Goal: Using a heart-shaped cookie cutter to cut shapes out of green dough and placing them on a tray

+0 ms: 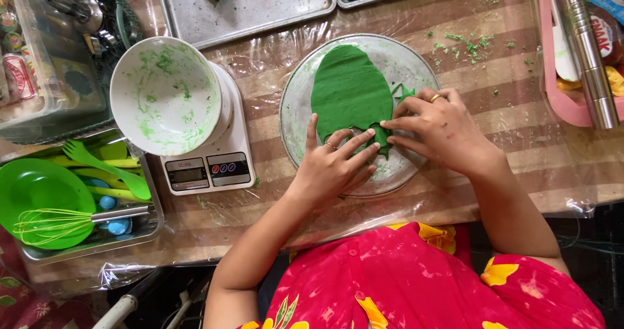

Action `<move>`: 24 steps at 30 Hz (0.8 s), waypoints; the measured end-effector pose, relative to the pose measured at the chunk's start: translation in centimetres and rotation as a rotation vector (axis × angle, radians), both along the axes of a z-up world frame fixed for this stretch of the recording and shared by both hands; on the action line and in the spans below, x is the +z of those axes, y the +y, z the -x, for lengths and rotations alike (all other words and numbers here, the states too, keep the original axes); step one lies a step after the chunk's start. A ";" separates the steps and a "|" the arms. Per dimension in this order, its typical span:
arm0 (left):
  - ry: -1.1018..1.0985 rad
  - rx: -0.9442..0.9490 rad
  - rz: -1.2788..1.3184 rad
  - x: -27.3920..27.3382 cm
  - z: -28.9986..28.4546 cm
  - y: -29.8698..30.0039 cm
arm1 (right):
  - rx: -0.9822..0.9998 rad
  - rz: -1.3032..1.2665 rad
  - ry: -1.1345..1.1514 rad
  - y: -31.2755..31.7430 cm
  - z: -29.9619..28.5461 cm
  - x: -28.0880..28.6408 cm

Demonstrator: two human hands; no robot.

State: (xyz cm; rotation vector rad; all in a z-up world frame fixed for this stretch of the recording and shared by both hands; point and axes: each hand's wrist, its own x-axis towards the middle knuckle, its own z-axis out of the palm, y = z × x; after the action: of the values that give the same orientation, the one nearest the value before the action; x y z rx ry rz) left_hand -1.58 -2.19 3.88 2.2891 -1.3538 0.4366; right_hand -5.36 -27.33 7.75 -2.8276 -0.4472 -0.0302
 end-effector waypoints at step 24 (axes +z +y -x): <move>-0.014 0.005 0.039 -1.1 0.0 -0.1 | -0.022 -0.040 -0.021 -0.9 0.2 -1.0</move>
State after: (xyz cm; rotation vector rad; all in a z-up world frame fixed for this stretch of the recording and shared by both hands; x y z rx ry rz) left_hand -1.60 -2.32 2.73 2.2628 -1.3352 0.4775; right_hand -5.57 -28.18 6.73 -2.7956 -0.4160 -0.0727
